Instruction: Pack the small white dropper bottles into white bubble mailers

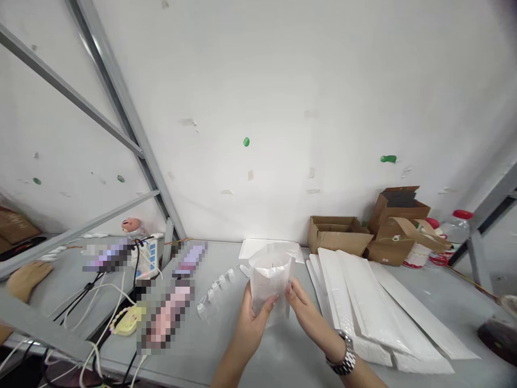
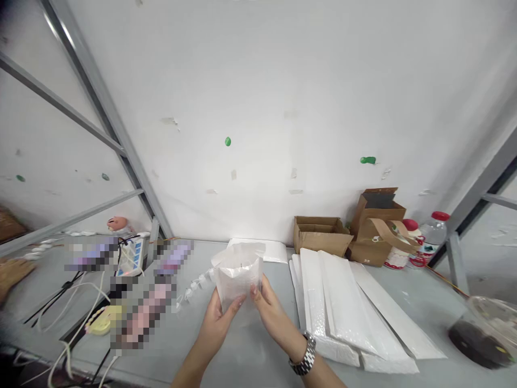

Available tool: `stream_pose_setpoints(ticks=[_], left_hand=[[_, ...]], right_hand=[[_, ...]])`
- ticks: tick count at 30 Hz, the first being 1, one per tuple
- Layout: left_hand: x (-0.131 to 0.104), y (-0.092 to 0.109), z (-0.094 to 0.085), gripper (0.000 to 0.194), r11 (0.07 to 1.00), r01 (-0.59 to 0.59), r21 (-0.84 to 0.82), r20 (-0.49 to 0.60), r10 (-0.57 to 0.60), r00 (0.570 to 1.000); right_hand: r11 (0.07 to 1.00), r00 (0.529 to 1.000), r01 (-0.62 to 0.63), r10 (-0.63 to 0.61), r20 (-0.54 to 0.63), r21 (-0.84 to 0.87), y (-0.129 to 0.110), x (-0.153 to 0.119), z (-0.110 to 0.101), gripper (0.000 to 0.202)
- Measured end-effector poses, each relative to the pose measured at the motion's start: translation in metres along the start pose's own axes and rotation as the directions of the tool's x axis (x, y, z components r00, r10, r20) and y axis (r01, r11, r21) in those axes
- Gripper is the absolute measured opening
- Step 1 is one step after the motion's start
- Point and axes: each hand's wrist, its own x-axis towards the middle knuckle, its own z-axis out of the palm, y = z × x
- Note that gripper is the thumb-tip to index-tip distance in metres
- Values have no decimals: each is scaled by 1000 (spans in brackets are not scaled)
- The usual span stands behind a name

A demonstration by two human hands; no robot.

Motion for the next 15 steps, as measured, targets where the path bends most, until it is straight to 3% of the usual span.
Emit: stream_pose_setpoints(ticks=[5,8,11,15], left_hand=[[8,-13,0,73,984,-13,176,5,12,1000],[9,-26,-5,61,972,62,225,10,-66,998],[8,-32,-6,44,957,102,273,22,-112,993],[5,-25,-8,35,964,-74,255,139,40,990]], right_hand=[[988,998,58,-56,-16,143,21,-5,4,56],[987,998,63,-61,-20,151,27,-3,-3,52],[984,997,57,-46,-67,166,17,-1,-10,50],[943,971,210,-172,-165,258,-11,-3,-18,53]])
